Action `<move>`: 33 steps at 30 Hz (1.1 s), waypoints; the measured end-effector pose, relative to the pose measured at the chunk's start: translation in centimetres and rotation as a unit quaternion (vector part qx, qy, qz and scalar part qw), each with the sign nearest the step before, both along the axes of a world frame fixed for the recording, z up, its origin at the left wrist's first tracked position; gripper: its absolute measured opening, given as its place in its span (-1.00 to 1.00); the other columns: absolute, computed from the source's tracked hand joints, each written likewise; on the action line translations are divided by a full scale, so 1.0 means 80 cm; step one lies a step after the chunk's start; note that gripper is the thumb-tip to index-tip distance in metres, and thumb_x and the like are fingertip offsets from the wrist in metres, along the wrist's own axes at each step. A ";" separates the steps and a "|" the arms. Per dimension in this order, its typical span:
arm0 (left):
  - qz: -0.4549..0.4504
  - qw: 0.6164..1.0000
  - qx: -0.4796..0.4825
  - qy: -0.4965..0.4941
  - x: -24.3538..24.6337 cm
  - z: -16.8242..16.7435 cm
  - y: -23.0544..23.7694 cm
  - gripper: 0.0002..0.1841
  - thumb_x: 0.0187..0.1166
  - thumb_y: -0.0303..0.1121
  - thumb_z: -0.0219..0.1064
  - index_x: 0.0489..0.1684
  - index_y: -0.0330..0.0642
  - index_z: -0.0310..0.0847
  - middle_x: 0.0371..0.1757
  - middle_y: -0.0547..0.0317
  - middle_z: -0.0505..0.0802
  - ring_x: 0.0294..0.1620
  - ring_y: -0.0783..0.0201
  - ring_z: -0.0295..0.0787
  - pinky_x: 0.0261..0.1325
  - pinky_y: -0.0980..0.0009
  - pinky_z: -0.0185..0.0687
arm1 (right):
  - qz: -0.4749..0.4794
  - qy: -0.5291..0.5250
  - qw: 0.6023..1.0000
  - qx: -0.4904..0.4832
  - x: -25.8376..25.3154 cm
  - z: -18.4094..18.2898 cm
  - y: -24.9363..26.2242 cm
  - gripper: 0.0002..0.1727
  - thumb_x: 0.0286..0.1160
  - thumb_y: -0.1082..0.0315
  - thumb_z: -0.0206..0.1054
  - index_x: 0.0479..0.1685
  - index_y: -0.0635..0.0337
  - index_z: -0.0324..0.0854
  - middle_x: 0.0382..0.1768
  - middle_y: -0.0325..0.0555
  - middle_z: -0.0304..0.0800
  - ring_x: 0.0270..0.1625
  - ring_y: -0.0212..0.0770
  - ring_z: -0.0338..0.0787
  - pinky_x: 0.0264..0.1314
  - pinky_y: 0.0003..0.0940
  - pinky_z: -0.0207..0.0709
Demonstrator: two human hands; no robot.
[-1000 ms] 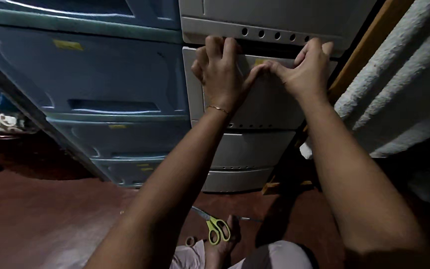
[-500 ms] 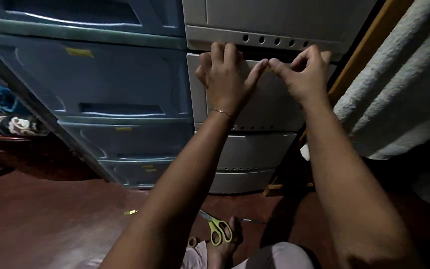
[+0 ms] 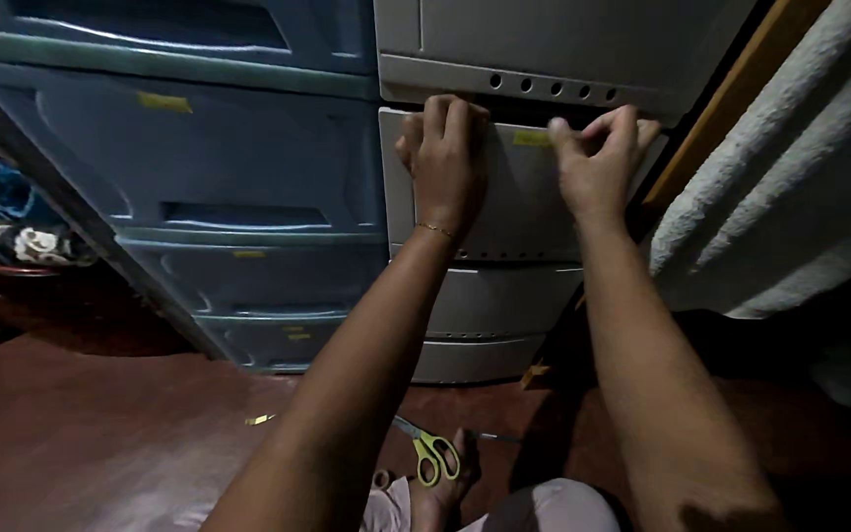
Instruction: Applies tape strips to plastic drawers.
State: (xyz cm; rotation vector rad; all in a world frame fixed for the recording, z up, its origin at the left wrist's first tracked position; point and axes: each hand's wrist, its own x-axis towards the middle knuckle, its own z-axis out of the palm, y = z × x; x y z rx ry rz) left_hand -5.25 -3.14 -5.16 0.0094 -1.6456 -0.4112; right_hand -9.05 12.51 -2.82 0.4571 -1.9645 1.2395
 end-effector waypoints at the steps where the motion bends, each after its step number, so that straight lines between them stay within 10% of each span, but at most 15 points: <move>1: -0.009 1.000 -0.009 -0.005 0.002 -0.002 -0.003 -0.80 0.69 -0.38 0.22 -0.05 -0.06 0.82 0.13 0.07 0.83 0.19 -0.02 0.65 0.24 -0.02 0.34 | -0.026 0.002 1.000 -0.002 0.006 -0.002 -0.011 -0.26 0.22 -0.25 0.57 0.05 0.29 0.62 0.38 0.32 0.42 0.40 0.22 0.49 0.33 0.11 0.45; 4: -0.016 0.999 -0.034 -0.020 0.004 -0.007 -0.011 -0.75 0.69 -0.45 0.19 0.04 -0.02 0.83 0.22 0.03 0.81 0.21 -0.05 0.65 0.27 -0.04 0.35 | -0.087 0.034 0.996 -0.001 0.011 -0.012 -0.042 -0.10 -0.07 -0.42 0.63 0.02 0.22 0.60 0.32 0.27 0.43 0.34 0.26 0.50 0.20 0.21 0.41; 10: -0.007 0.999 -0.049 -0.010 0.003 -0.010 -0.014 -0.74 0.71 -0.45 0.17 0.04 -0.01 0.83 0.22 0.06 0.82 0.22 -0.03 0.64 0.29 -0.01 0.31 | -0.035 0.071 0.997 0.004 -0.002 -0.022 -0.029 -0.31 0.27 -0.23 0.56 -0.04 0.28 0.62 0.26 0.30 0.46 0.34 0.26 0.49 0.27 0.19 0.38; 17: -0.020 0.998 -0.054 -0.009 0.004 -0.011 -0.017 -0.72 0.66 -0.51 0.19 0.06 0.02 0.82 0.22 0.10 0.83 0.23 -0.01 0.67 0.32 0.00 0.34 | 0.051 0.120 0.984 -0.121 -0.025 -0.039 -0.019 -0.68 0.60 0.22 0.41 -0.04 0.35 0.54 -0.01 0.10 0.58 0.08 -0.17 0.59 0.08 -0.41 0.50; 22: -0.010 0.998 -0.068 0.001 0.000 -0.012 -0.019 -0.75 0.68 -0.47 0.21 0.06 0.03 0.80 0.25 0.09 0.81 0.22 0.00 0.66 0.32 0.02 0.31 | -0.081 0.175 0.975 -0.109 0.011 -0.037 -0.080 -0.27 0.34 -0.04 0.57 0.24 0.44 0.51 0.14 0.32 0.60 0.22 0.21 0.58 0.26 0.09 0.43; 26: -0.005 0.996 -0.084 -0.003 0.001 -0.015 -0.022 -0.73 0.70 -0.46 0.18 0.10 0.05 0.79 0.24 0.13 0.81 0.21 0.03 0.65 0.28 0.07 0.31 | -0.096 0.202 0.972 -0.070 -0.009 -0.047 -0.066 -0.29 0.41 -0.06 0.54 0.15 0.50 0.53 0.05 0.36 0.64 0.14 0.22 0.64 0.22 0.05 0.51; 33: -0.032 0.996 -0.065 -0.049 0.010 -0.009 -0.017 -0.65 0.64 -0.52 0.19 0.20 0.10 0.78 0.33 0.15 0.80 0.32 0.02 0.65 0.36 0.07 0.35 | 0.026 0.111 0.982 -0.152 -0.018 -0.036 -0.026 -0.56 0.66 0.22 0.36 0.18 0.40 0.32 -0.03 -0.06 0.49 -0.11 -0.41 0.55 -0.01 -0.54 0.53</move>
